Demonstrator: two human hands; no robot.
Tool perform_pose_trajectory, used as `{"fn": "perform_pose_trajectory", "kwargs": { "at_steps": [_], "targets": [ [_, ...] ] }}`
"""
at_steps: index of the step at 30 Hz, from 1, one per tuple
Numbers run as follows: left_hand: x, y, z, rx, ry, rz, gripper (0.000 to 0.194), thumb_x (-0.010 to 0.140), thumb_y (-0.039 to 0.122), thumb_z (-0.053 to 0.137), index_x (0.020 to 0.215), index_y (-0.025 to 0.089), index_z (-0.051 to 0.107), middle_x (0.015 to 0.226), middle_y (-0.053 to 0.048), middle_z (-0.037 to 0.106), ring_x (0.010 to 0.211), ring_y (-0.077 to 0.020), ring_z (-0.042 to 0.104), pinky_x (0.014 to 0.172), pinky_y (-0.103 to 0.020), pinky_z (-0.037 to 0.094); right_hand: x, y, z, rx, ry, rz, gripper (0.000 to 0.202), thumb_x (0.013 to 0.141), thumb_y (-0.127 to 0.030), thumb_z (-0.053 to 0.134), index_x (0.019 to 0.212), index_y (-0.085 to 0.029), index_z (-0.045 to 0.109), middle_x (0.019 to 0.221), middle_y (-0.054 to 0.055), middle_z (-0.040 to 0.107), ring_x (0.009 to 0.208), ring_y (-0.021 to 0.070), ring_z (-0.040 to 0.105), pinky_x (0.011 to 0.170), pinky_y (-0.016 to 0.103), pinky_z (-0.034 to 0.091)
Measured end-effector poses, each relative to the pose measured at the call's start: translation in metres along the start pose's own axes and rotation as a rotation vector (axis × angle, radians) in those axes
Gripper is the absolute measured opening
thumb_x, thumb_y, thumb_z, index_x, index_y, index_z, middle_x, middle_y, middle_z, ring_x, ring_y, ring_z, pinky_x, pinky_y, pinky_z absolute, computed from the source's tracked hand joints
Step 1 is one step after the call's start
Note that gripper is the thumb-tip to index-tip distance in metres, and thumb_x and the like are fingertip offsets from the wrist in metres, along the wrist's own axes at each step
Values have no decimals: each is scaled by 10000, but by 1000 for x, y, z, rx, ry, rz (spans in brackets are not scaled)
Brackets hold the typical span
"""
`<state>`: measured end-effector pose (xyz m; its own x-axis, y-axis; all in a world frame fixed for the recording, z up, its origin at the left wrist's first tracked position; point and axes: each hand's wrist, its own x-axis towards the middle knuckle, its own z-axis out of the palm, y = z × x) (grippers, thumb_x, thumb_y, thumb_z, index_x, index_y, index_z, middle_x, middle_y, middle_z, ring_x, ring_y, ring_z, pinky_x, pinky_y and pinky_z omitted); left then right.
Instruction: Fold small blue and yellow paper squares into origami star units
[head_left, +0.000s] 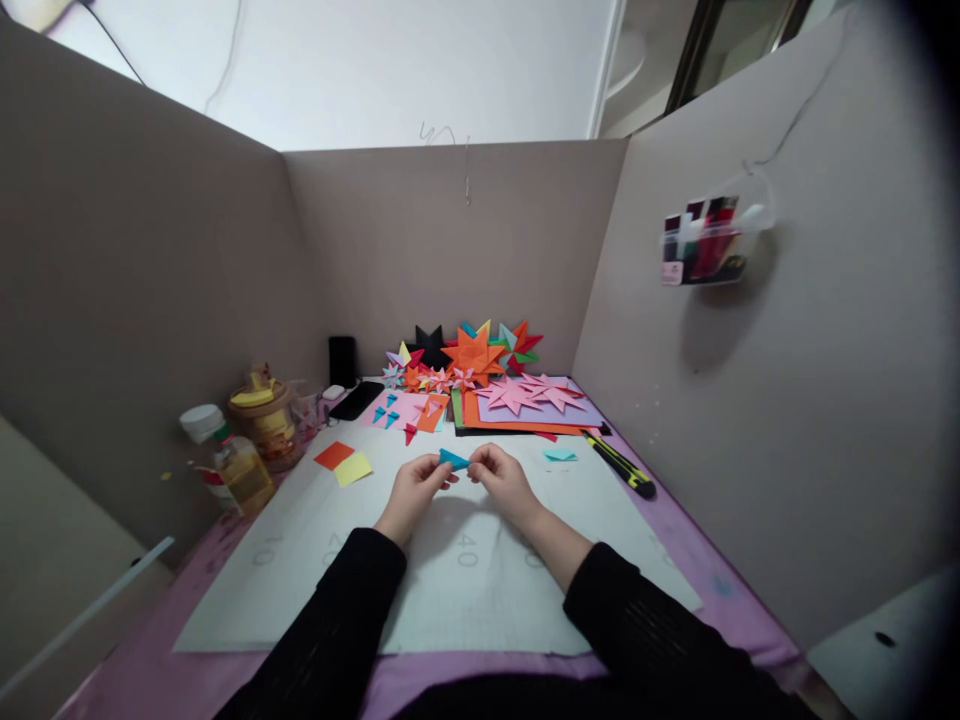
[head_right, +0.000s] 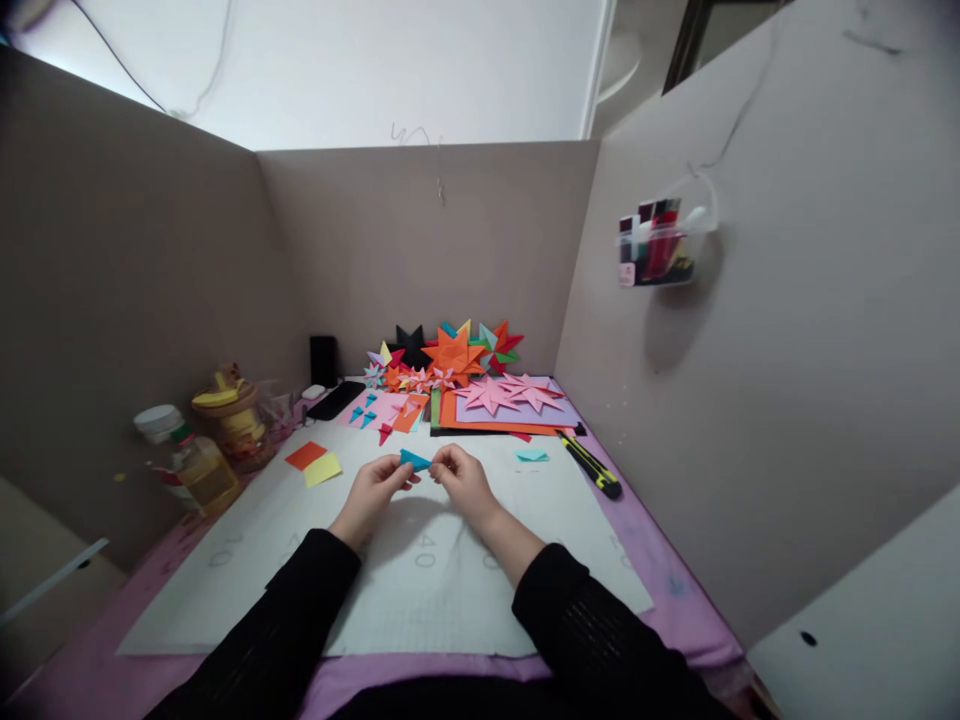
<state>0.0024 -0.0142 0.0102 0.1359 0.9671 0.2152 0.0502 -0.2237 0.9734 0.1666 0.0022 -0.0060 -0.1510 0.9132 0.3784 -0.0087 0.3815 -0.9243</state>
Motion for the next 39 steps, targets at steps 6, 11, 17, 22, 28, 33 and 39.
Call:
{"fn": "perform_pose_trajectory", "kwargs": {
  "at_steps": [6,11,17,22,28,33,39],
  "targets": [
    [-1,1,1,-7,-24,3,270,730,370,602,850,132,641,754,-62,659,712,-164,603,656,-262,460,-1,-4,-1,-40,-4,-1,29,729,-213,521,722,-186,529,610,-17,542,580,131,529,567,254,429],
    [-1,-2,3,65,32,49,313,651,341,683,888,144,628,733,-31,641,651,-137,571,615,-242,434,-3,-3,-1,-201,-9,-79,27,706,-207,546,685,-190,549,630,-12,541,599,128,492,573,246,401],
    [0,-1,3,153,53,24,260,675,370,653,776,130,654,724,-62,662,624,-144,564,589,-247,427,-3,-5,5,-142,-15,-74,28,716,-207,535,706,-187,551,682,-5,554,628,130,513,593,250,411],
    [0,-1,3,93,66,-5,260,673,364,653,777,125,658,687,-63,664,606,-141,563,583,-244,434,-3,-6,9,68,31,5,101,676,-207,574,733,-194,492,658,-26,523,607,121,517,588,248,431],
    [1,-3,3,76,83,-21,268,669,371,650,778,127,668,686,-64,668,612,-149,570,594,-254,439,-1,-8,9,124,41,51,165,675,-209,573,787,-205,451,638,-33,536,585,120,530,566,250,434],
    [1,-3,4,79,114,-27,279,652,381,662,767,127,671,672,-62,669,600,-149,570,574,-250,430,2,-5,6,120,66,32,211,664,-220,596,804,-207,439,636,-37,539,573,113,524,551,240,423],
    [3,-5,0,73,155,-30,291,657,389,654,781,125,661,674,-60,667,604,-145,578,588,-250,441,6,-1,-2,148,95,52,234,660,-252,615,818,-204,448,650,-30,550,580,113,526,561,242,429]
  ]
}}
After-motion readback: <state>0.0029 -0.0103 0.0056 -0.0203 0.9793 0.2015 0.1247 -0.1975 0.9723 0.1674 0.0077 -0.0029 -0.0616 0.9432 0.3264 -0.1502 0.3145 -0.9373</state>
